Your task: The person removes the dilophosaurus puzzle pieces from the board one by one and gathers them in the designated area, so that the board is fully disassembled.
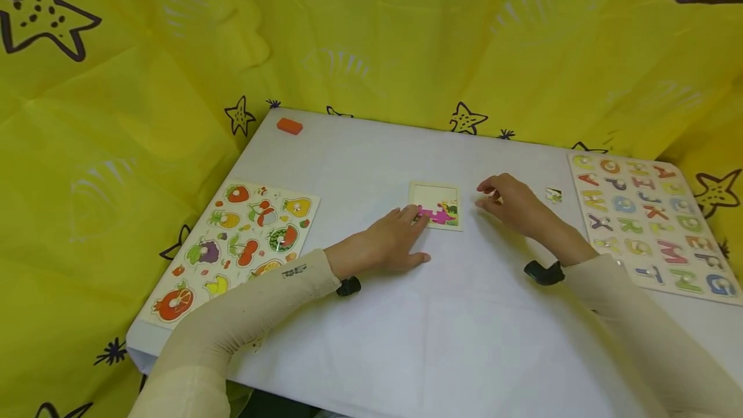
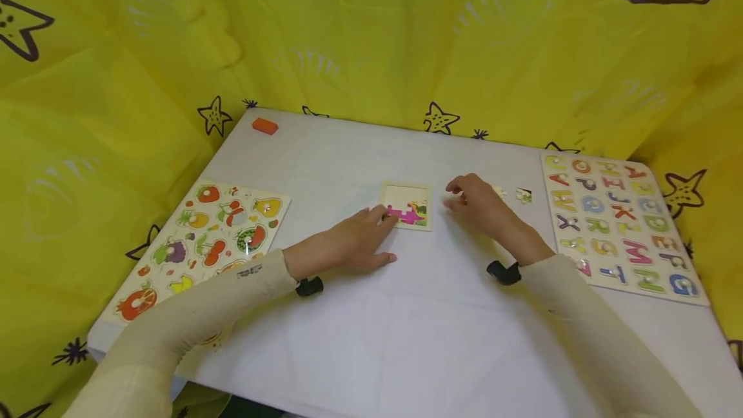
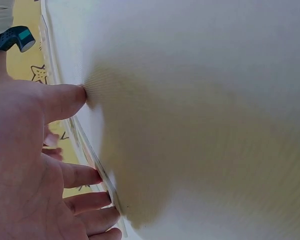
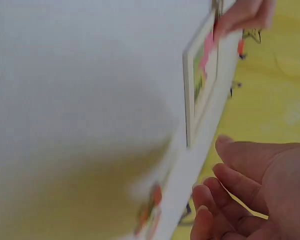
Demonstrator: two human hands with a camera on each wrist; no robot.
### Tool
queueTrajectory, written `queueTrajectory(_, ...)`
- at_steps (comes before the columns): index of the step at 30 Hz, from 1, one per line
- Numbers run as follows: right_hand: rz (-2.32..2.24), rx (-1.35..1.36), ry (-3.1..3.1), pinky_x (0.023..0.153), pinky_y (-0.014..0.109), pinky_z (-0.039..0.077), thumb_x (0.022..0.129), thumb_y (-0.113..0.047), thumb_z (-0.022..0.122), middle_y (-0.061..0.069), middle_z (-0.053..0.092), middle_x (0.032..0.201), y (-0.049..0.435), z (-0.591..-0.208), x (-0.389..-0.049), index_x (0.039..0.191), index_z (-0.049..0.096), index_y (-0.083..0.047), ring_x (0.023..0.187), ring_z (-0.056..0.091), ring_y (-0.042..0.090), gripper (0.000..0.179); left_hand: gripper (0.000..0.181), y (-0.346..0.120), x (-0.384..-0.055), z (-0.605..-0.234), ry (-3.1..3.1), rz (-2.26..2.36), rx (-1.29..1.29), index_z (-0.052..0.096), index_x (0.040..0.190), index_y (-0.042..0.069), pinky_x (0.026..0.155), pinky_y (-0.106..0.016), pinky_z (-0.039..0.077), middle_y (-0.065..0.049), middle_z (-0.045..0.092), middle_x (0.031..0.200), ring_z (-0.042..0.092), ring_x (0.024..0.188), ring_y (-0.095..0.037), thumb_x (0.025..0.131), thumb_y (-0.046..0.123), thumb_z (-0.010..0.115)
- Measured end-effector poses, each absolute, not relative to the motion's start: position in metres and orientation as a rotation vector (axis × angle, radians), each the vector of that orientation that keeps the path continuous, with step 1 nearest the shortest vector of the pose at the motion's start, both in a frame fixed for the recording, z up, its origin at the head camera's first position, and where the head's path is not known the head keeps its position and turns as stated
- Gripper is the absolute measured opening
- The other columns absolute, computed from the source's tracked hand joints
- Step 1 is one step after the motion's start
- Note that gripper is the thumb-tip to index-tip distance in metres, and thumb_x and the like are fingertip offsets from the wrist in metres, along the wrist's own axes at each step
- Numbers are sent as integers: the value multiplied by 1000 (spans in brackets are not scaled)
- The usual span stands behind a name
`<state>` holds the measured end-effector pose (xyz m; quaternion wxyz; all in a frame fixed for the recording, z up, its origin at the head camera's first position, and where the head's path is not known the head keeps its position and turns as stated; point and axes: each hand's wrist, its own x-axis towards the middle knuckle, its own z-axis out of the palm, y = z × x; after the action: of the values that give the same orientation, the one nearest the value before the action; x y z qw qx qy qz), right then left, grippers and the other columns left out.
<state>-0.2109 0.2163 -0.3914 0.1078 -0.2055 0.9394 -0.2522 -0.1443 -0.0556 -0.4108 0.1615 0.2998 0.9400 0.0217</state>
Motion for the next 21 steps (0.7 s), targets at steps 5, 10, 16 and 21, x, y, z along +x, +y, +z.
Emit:
queueTrajectory(5, -758, -661, 2696, 100, 54, 51, 104, -14, 67, 27, 54, 135, 192, -406, -206, 138, 60, 5, 112, 57, 38, 39, 84, -56, -144, -412, 2685, 54, 862, 28, 167, 8, 132, -38, 18, -16, 28, 170, 27, 160, -27, 105, 59, 53)
queueTrajectory(10, -747, -707, 2706, 97, 50, 52, 103, -12, 69, 23, 56, 135, 184, -414, -206, 138, 59, 3, 110, 58, 35, 39, 84, -55, -144, -411, 2695, 62, 875, 29, 167, 7, 132, -38, 20, -16, 30, 169, 31, 158, -28, 105, 59, 53)
queueTrajectory(16, -748, -760, 2695, 102, 54, 53, 104, -6, 63, 24, 58, 134, 180, -414, -208, 137, 59, 4, 111, 60, 36, 35, 84, -56, -145, -411, 2692, 48, 877, 29, 167, 7, 132, -38, 20, -17, 29, 169, 30, 158, -28, 105, 59, 53)
queueTrajectory(21, -716, -760, 2682, 107, 57, 51, 105, -4, 60, 25, 57, 133, 178, -412, -209, 136, 58, 6, 114, 59, 38, 33, 85, -55, -147, -412, 2690, 35, 883, 28, 167, 7, 132, -38, 19, -17, 29, 169, 30, 158, -28, 105, 60, 52)
